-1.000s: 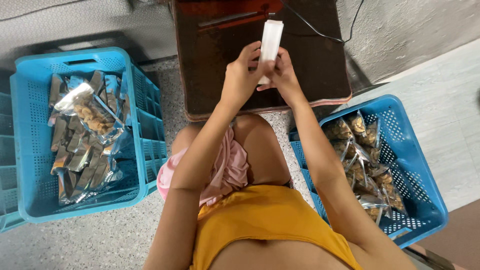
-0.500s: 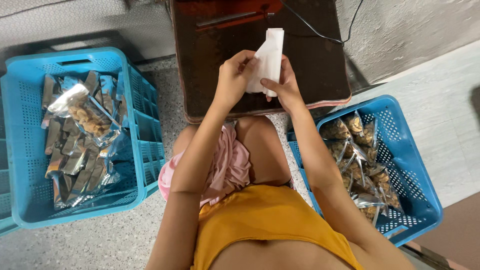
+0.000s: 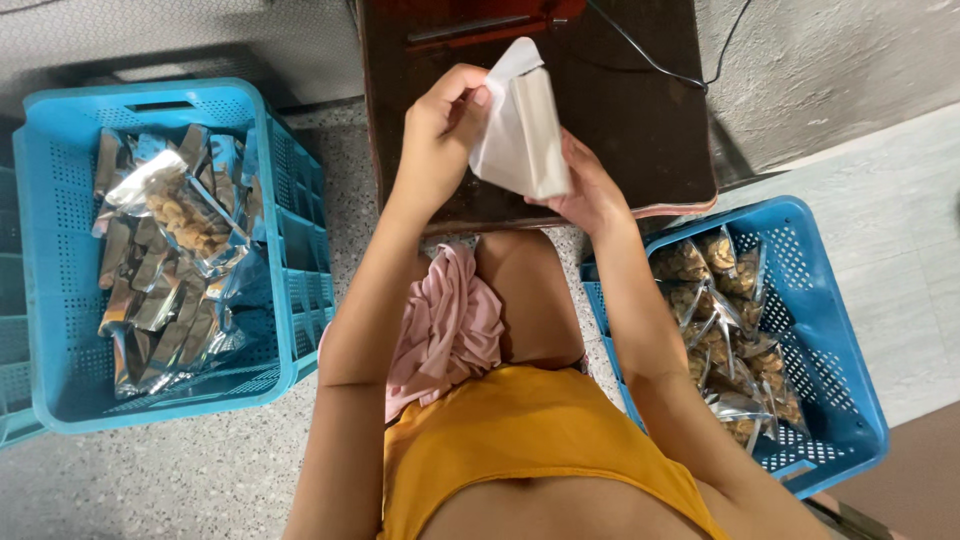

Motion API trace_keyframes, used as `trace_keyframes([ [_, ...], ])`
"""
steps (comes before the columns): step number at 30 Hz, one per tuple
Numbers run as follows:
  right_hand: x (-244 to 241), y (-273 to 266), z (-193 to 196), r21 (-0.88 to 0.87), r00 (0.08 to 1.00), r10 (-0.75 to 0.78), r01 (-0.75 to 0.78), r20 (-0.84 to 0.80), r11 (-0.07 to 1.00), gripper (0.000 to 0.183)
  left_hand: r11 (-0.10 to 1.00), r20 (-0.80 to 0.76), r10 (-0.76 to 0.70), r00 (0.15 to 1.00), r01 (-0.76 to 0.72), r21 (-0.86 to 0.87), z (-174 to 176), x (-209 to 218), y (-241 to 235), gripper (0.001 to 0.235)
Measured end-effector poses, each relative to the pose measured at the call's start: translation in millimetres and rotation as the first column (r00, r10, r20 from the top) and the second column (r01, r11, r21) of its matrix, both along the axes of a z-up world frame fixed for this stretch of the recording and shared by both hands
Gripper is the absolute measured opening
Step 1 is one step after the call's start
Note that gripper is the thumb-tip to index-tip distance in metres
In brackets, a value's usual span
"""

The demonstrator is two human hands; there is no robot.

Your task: The person sits on the floor and wipes a sealed snack packet with a pink cloth. They then open a white plastic bag and place multiple sealed snack packets from a blue basket into the bag.

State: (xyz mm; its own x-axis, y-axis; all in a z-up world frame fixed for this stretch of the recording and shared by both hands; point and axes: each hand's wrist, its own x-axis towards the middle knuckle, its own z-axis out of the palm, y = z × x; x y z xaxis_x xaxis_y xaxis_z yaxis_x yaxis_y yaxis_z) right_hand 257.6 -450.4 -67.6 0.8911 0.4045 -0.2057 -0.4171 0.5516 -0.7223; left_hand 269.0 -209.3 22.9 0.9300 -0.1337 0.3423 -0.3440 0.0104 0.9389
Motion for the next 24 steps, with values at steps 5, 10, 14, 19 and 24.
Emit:
trace_keyframes([
  [5, -13.8, -8.6, -11.4, 0.125, 0.999, 0.045, -0.044, -0.007, 0.991, 0.084, 0.999, 0.039, -0.029, 0.999, 0.03, -0.022, 17.9, -9.0, 23.1, 0.012],
  [10, -18.8, -11.1, -1.0, -0.037, 0.998, -0.037, 0.035, -0.047, 0.999, 0.092, 0.998, 0.097, 0.033, 0.995, -0.037, 0.041, 30.4, -16.5, 41.9, 0.012],
  [14, -25.3, -11.4, 10.4, -0.077, 0.999, 0.012, -0.01, 0.03, 0.997, 0.097, 0.997, 0.087, 0.073, 0.994, -0.074, 0.015, 31.7, -18.6, 57.9, 0.013],
  [19, -28.8, -19.6, -3.0, 0.002, 0.978, -0.078, 0.08, -0.192, 0.997, 0.091, 0.995, 0.056, 0.037, 0.998, -0.031, -0.099, 42.1, -28.6, 75.5, 0.014],
  [24, -30.9, -16.6, -13.4, 0.077, 1.0, 0.026, -0.025, -0.007, 0.997, 0.088, 0.997, 0.026, 0.035, 0.999, -0.033, -0.076, 68.4, -54.9, 90.5, 0.013],
])
